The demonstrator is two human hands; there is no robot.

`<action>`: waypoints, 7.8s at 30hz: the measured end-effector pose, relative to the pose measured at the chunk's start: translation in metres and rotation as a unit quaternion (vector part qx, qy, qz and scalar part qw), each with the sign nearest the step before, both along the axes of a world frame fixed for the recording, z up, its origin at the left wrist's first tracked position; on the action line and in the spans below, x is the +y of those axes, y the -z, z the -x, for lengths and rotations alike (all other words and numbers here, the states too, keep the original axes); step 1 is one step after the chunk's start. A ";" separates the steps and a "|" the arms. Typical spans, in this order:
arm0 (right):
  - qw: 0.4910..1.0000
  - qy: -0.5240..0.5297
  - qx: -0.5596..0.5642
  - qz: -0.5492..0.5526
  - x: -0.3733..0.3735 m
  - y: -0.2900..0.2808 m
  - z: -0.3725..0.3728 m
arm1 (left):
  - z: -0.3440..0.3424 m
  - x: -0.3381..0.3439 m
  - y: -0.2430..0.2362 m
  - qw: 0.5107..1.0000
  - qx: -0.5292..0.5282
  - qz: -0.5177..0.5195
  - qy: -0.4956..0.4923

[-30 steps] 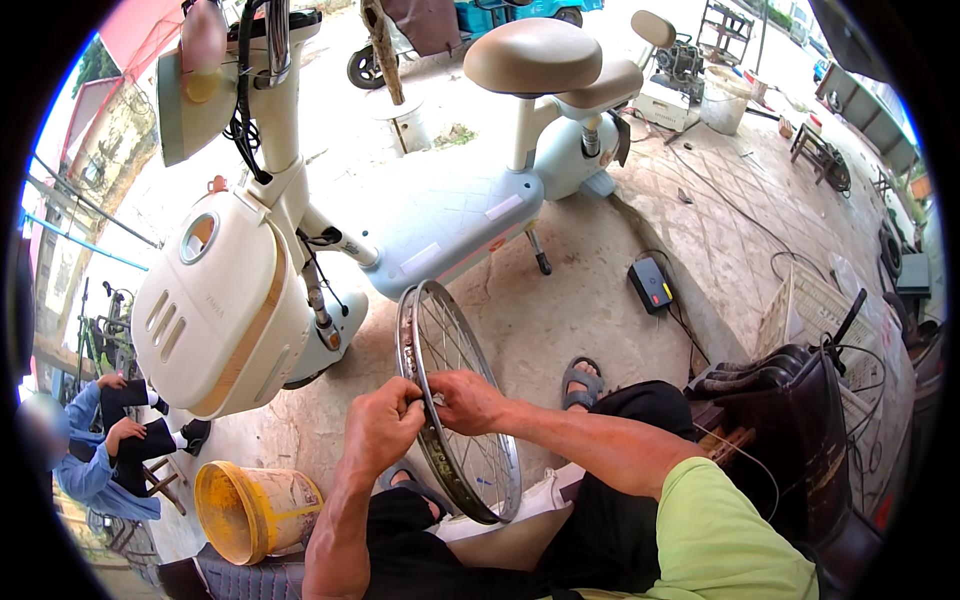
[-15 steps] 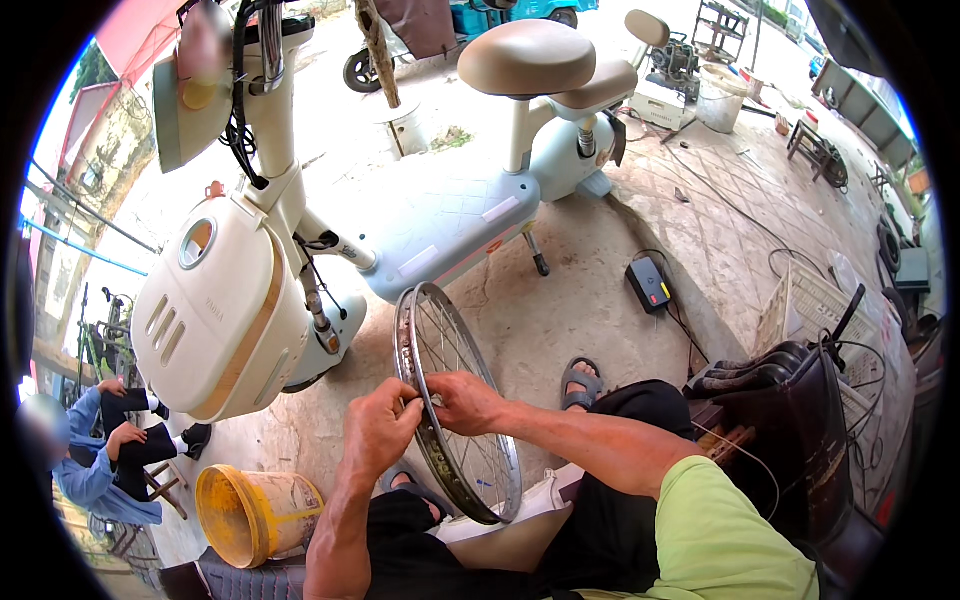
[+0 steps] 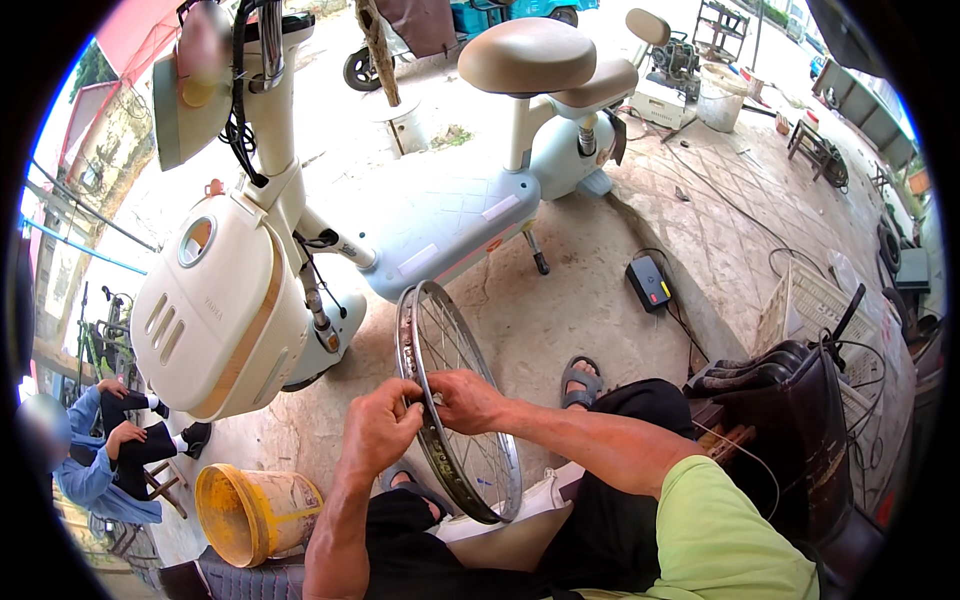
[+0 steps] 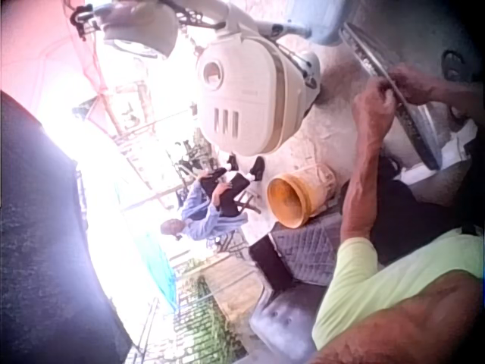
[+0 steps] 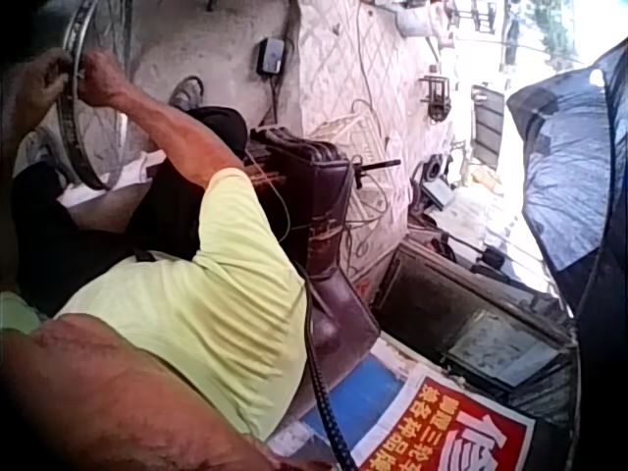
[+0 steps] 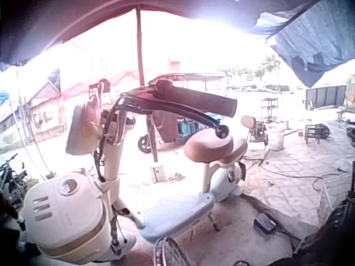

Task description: The person sits and works on a bicycle wheel rim, repeatedly pressing and adjusting small metal components along the rim's edge with both hands. The person rotates the rim to access different sections while maintaining a seated position.

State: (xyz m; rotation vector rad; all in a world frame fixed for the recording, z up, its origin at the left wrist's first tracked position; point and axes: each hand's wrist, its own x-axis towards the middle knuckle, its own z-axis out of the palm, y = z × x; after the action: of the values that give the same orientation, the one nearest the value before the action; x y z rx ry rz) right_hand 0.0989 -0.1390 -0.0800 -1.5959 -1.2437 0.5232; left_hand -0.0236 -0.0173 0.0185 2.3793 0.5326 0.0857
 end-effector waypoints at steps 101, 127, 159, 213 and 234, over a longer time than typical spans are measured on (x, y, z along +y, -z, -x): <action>1.000 0.013 0.017 0.002 0.000 -0.004 0.001 | -0.001 0.002 0.005 1.000 -0.007 0.009 -0.008; 1.000 0.005 -0.015 0.020 0.000 -0.006 -0.001 | -0.001 0.003 0.009 0.999 -0.027 0.042 -0.009; 0.999 0.021 0.025 -0.006 -0.001 -0.006 0.002 | -0.001 0.001 0.003 1.000 -0.014 0.021 -0.011; 1.000 0.006 0.005 -0.004 0.000 -0.005 0.003 | 0.000 0.002 0.006 0.997 -0.036 0.061 -0.020; 1.000 0.000 0.005 0.019 0.000 -0.003 -0.001 | 0.001 0.001 0.013 0.998 -0.045 0.052 -0.011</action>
State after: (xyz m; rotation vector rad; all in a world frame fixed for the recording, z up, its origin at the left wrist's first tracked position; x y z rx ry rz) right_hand 0.1000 -0.1394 -0.0771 -1.6229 -1.2335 0.5572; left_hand -0.0248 -0.0162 0.0053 2.2578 0.5076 0.1690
